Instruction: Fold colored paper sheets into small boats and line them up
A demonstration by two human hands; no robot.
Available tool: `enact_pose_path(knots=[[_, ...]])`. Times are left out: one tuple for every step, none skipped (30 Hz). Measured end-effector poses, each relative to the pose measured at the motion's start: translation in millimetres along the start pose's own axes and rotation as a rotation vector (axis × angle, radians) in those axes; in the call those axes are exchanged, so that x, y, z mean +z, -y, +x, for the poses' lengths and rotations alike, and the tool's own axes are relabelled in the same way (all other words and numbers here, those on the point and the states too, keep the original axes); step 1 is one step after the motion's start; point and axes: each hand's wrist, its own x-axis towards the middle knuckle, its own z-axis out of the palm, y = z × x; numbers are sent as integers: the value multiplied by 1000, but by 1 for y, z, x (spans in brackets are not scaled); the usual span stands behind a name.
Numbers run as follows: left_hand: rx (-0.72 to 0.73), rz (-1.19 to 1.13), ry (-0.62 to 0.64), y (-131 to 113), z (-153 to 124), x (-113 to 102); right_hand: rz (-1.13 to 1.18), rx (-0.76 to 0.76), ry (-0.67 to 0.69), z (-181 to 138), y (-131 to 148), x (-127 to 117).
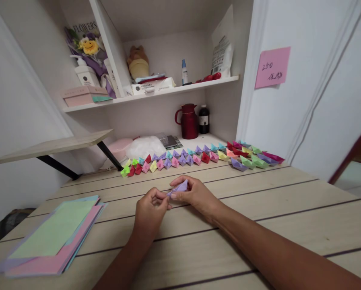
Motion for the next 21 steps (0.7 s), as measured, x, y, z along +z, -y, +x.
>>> enact_pose_path(knots=[[-18, -20, -6, -1, 0, 1, -25, -5, -6, 0, 1, 0], [-44, -54, -5, -3, -1, 2, -38, -8, -14, 1, 1, 0], [-74, -98, 2, -5, -1, 2, -36, -7, -21, 1, 2, 0], [-108, -148, 13, -7, -1, 3, -25, -7, -23, 2, 2, 0], [-143, -198, 26, -10, -1, 3, -9, -7, -23, 2, 3, 0], [-176, -245, 44, -12, -1, 2, 9, -4, -19, 2, 3, 0], [-203, -287, 67, -13, 0, 1, 26, 2, -13, 2, 3, -1], [-221, -322, 94, -14, 0, -1, 44, 11, -6, 2, 3, -1], [-230, -353, 121, -15, 1, -3, 60, 20, 6, 2, 3, -1], [-232, -378, 148, -15, 1, -5, 75, 29, 19, 2, 3, -1], [-227, -396, 170, -15, 1, -7, 88, 33, 33, 2, 3, -1], [-219, -407, 188, -15, 1, -8, 95, 33, 42, 2, 3, -2], [-213, -410, 200, -15, 1, -10, 92, 27, 48, 2, 3, -2], [-211, -410, 211, -14, 1, -11, 83, 19, 49, 2, 3, -3], [-213, -408, 220, -14, 1, -12, 72, 7, 49, 3, 2, -4], [-216, -405, 229, -13, 1, -13, 61, -5, 49, 3, 2, -5], [-219, -403, 238, -12, 1, -13, 53, -15, 51, 4, 2, -6], [-218, -401, 247, -11, 1, -14, 48, -21, 53, 5, 1, -6], [-212, -398, 256, -10, 1, -14, 45, -21, 54, 5, 1, -7], [-202, -391, 266, -8, 1, -14, 43, -18, 53, 6, 0, -8], [-190, -382, 271, -6, 1, -14, 43, -15, 51, 6, 0, -8]])
